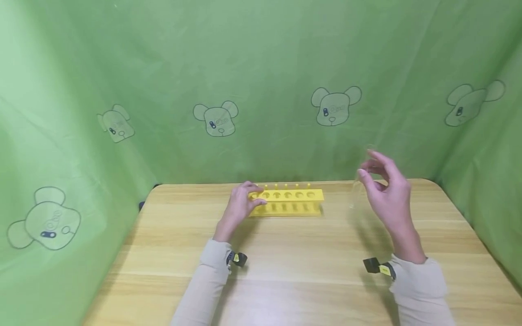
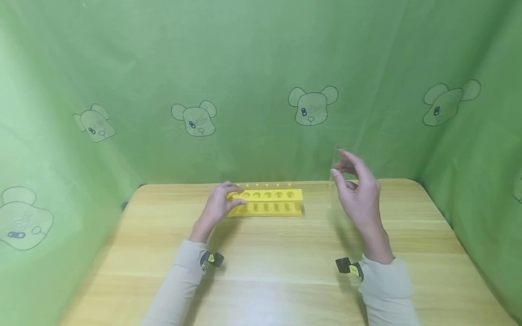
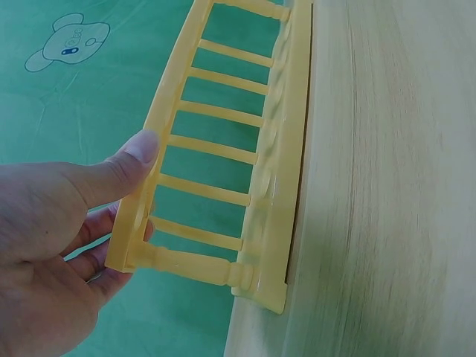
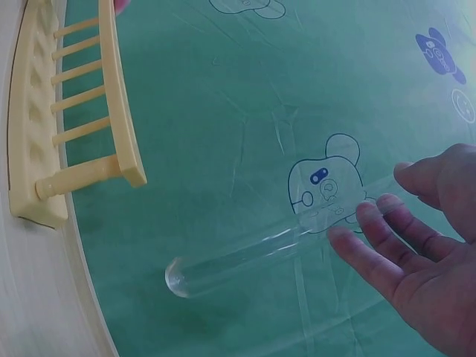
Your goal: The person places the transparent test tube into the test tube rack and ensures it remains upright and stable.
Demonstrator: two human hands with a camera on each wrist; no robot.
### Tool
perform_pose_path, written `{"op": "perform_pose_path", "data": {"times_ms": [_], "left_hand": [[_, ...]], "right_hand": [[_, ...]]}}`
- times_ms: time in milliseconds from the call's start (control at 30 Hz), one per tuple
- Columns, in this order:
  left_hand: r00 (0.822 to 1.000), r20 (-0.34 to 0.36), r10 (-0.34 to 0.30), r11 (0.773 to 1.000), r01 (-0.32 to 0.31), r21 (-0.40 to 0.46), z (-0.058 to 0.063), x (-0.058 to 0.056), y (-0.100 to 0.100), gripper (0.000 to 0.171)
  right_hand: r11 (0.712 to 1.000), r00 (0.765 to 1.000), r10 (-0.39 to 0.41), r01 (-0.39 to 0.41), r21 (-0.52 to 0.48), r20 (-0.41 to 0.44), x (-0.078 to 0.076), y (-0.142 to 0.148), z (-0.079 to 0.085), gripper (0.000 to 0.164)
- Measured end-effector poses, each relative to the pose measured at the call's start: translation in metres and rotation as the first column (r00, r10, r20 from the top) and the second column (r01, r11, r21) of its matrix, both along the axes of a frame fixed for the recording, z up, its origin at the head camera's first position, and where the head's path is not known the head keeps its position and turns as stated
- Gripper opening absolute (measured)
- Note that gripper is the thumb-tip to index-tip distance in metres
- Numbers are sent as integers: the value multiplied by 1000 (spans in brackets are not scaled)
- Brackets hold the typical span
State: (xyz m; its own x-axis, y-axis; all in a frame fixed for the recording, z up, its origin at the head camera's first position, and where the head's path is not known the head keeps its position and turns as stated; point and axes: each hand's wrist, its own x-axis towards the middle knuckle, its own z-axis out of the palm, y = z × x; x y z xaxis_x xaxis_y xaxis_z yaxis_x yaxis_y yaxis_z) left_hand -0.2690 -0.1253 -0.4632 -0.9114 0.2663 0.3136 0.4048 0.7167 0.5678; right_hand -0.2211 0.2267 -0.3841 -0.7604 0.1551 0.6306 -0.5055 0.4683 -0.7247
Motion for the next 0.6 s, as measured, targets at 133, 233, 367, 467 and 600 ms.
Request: {"op": "perform_pose_path", "data": {"times_ms": [133, 233, 367, 467, 600], "left_hand": [[1000, 0, 3, 1000, -3, -2, 0, -1, 2, 41], [1000, 7, 7, 1000, -7, 9, -1, -1, 1, 41], [1000, 17, 7, 1000, -8, 15, 0, -1, 1, 40], [1000, 18, 9, 1000, -9, 11, -1, -1, 1, 40], [1000, 14, 9, 1000, -9, 10, -1, -1, 1, 40]], "right_hand": [[1000, 1000, -1, 1, 3, 5, -1, -2, -1, 52], [1000, 1000, 9, -9, 8, 1, -2, -3, -1, 52], [1000, 1000, 19, -18, 15, -23, -2, -3, -1, 52], [1000, 999, 20, -20, 22, -31, -2, -3, -2, 52], [1000, 1000, 16, -16, 27, -25, -2, -3, -1, 52]]}}
